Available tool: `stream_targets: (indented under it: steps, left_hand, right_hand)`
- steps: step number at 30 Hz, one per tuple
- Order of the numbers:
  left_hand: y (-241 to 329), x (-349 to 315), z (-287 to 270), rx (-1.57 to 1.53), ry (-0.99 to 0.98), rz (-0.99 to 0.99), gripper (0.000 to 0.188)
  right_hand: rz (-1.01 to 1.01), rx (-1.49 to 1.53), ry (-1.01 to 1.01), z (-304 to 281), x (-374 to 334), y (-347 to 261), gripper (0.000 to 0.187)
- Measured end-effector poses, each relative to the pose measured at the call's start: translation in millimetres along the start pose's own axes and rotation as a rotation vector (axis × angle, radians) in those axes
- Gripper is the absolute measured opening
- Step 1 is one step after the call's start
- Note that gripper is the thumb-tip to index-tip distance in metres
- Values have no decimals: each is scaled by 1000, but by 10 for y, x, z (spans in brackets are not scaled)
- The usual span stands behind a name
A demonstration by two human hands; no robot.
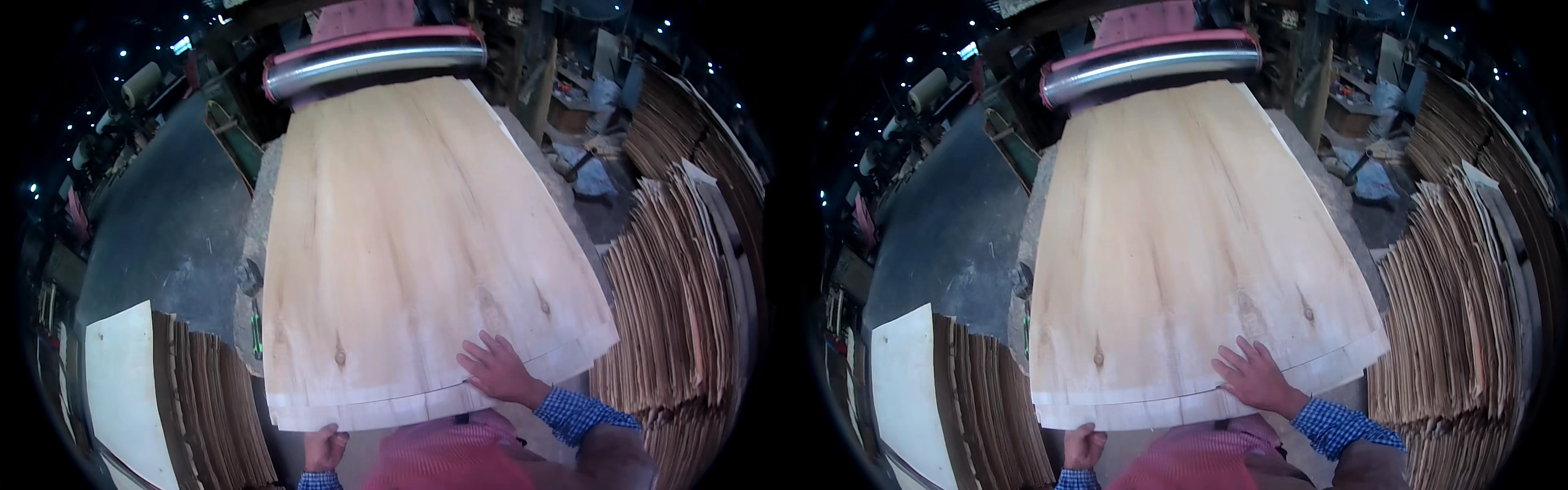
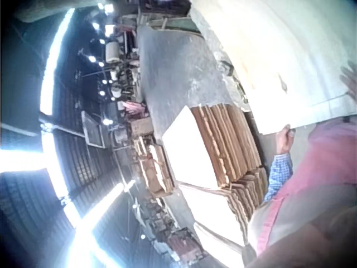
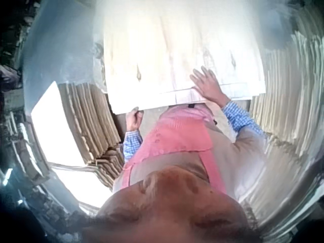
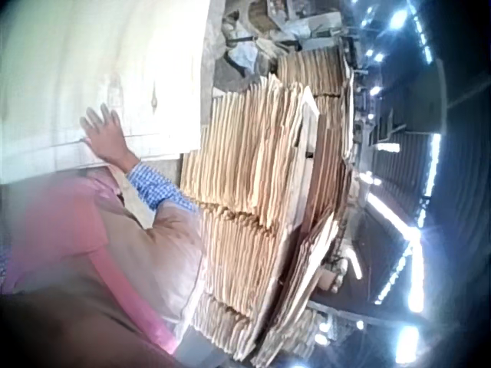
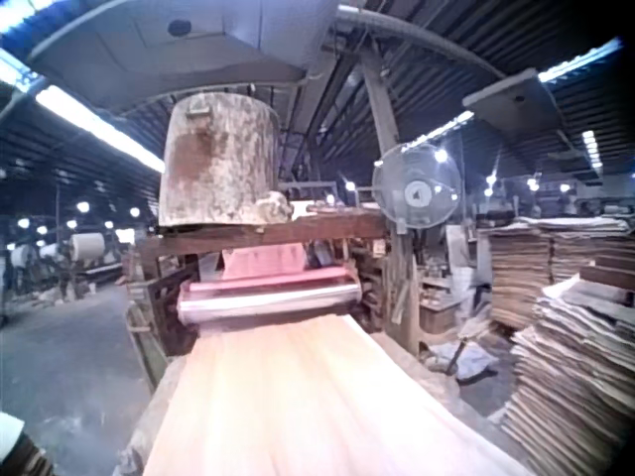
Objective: The person picks up thin wood veneers from a large stack and feeds them one by one into a gluing or processing machine with a large roller.
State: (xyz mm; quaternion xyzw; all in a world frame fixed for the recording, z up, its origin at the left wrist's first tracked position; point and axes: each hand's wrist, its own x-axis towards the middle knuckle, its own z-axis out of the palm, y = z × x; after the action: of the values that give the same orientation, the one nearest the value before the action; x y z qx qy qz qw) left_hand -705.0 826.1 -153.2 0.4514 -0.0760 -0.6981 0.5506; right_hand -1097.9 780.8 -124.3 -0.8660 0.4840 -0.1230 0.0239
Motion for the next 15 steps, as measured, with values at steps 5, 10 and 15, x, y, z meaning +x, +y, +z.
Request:
stream_targets:
  steps: [5, 10, 15]
  left_hand:
    - [-83, 81, -90, -130, -125, 1, 63]
    - [-180, 74, 89, -210, 42, 27, 56]
    - [-346, 95, -115, -179, 274, 68, 37]
  right_hand:
    - [-4, -46, 168, 271, 604, 432, 46]
    - [65, -100, 228, 678, 1440, 1154, 42]
    - [97, 10, 199, 851, 2420, 1707, 43]
